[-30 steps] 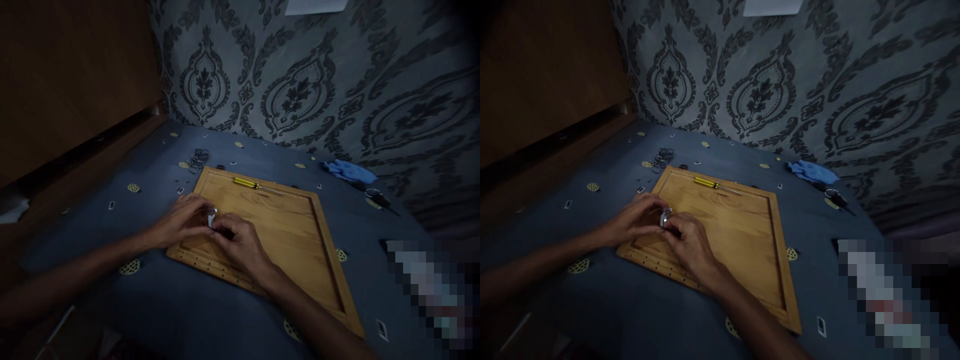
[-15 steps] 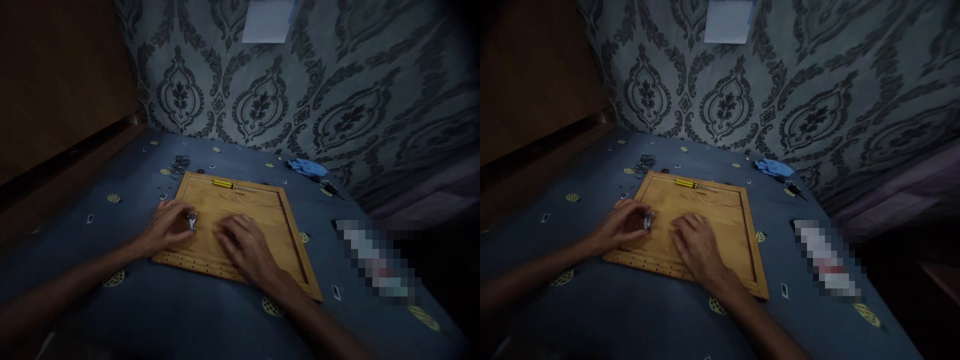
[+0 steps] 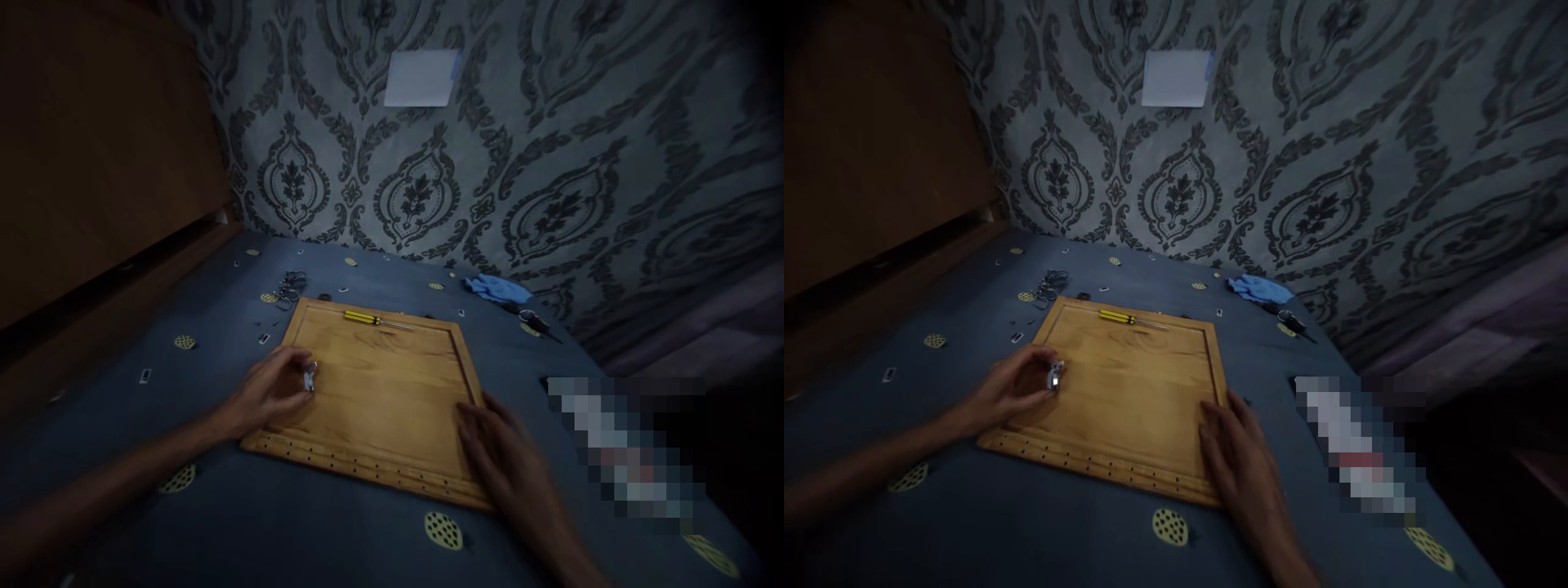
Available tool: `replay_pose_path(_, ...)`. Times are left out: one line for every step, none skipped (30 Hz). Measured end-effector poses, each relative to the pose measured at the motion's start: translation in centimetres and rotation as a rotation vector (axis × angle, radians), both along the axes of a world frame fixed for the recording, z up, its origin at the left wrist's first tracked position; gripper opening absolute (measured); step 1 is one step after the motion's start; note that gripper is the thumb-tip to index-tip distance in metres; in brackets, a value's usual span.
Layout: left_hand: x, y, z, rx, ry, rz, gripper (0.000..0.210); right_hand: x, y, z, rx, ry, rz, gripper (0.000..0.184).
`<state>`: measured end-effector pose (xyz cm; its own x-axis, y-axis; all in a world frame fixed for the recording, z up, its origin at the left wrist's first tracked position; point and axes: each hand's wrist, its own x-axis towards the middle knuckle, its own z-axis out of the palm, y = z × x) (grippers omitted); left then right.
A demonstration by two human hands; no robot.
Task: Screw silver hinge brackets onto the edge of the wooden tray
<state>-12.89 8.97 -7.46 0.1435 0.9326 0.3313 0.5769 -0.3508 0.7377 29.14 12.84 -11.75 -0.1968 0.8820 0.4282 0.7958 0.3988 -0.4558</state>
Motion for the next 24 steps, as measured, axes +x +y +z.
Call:
replay_pose_path(0.0,0.0,0.1,-0.002,-0.004,0.000,0.042,-0.1,0.2,0.1,-0.012,0.030,0.011,0.051)
replay_pose_path(0.1,0.0,0.1,-0.004,-0.007,0.002,0.042,-0.1,0.4,0.2,-0.028,0.061,0.021,0.050)
replay_pose_path(0.1,0.1,0.2,-0.004,-0.010,0.004,0.041,-0.1,0.6,0.4,-0.045,0.089,0.029,0.049)
replay_pose_path(0.2,0.1,0.2,-0.003,-0.014,0.006,0.040,-0.1,0.9,0.5,-0.060,0.116,0.032,0.048)
replay_pose_path(0.2,0.2,0.3,-0.002,-0.017,0.007,0.040,0.0,1.1,0.7,-0.075,0.136,0.036,0.046)
replay_pose_path(0.3,0.3,0.3,0.000,-0.020,0.008,0.041,0.2,1.3,0.8,-0.088,0.152,0.041,0.044)
replay_pose_path(0.3,0.4,0.3,0.002,-0.022,0.008,0.041,0.3,1.5,0.9,-0.096,0.165,0.050,0.043)
replay_pose_path(0.3,0.5,0.3,0.004,-0.024,0.008,0.042,0.4,1.7,1.0,-0.102,0.176,0.061,0.042)
replay_pose_path(0.4,0.5,0.3,0.006,-0.025,0.008,0.042,0.5,1.9,1.1,-0.109,0.184,0.071,0.042)
replay_pose_path(0.4,0.6,0.3,0.007,-0.025,0.008,0.042,0.5,2.0,1.1,-0.115,0.192,0.079,0.042)
replay_pose_path(0.4,0.7,0.2,0.007,-0.024,0.009,0.041,0.6,2.1,1.1,-0.120,0.200,0.082,0.043)
replay_pose_path(0.4,0.7,0.2,0.008,-0.022,0.011,0.040,0.5,2.2,1.1,-0.125,0.209,0.082,0.044)
replay_pose_path(0.5,0.8,0.1,0.008,-0.020,0.015,0.040,0.5,2.2,1.0,-0.128,0.222,0.079,0.045)
replay_pose_path(0.5,0.8,0.1,0.009,-0.017,0.020,0.040,0.4,2.3,1.0,-0.129,0.238,0.074,0.045)
replay_pose_path(0.5,0.9,0.0,0.011,-0.015,0.026,0.040,0.2,2.3,1.0,-0.133,0.254,0.072,0.045)
replay_pose_path(0.5,0.9,0.0,0.013,-0.012,0.032,0.041,0.1,2.4,1.0,-0.139,0.273,0.072,0.044)
replay_pose_path(0.5,1.0,0.0,0.016,-0.011,0.036,0.041,-0.1,2.4,1.1,-0.150,0.296,0.076,0.043)
replay_pose_path(0.5,1.0,0.0,0.017,-0.013,0.037,0.041,-0.3,2.3,1.3,-0.165,0.318,0.084,0.041)
replay_pose_path(0.4,0.9,0.1,0.019,-0.015,0.035,0.041,-0.5,2.2,1.5,-0.180,0.342,0.091,0.039)
replay_pose_path(0.4,0.8,0.2,0.019,-0.020,0.029,0.040,-0.7,2.0,1.7,-0.196,0.376,0.106,0.039)
replay_pose_path(0.3,0.7,0.2,0.016,-0.024,0.020,0.039,-0.9,1.8,1.9,-0.198,0.378,0.109,0.040)
replay_pose_path(0.2,0.5,0.2,0.010,-0.006,0.018,0.037,-1.1,1.6,2.1,-0.200,0.369,0.104,0.040)
replay_pose_path(-0.1,0.4,0.1,0.011,0.010,0.041,0.037,-1.3,1.3,2.3,-0.203,0.358,0.100,0.040)
replay_pose_path(-0.4,0.3,0.0,-0.012,0.051,0.036,0.040,-1.4,1.1,2.4,-0.204,0.348,0.095,0.039)
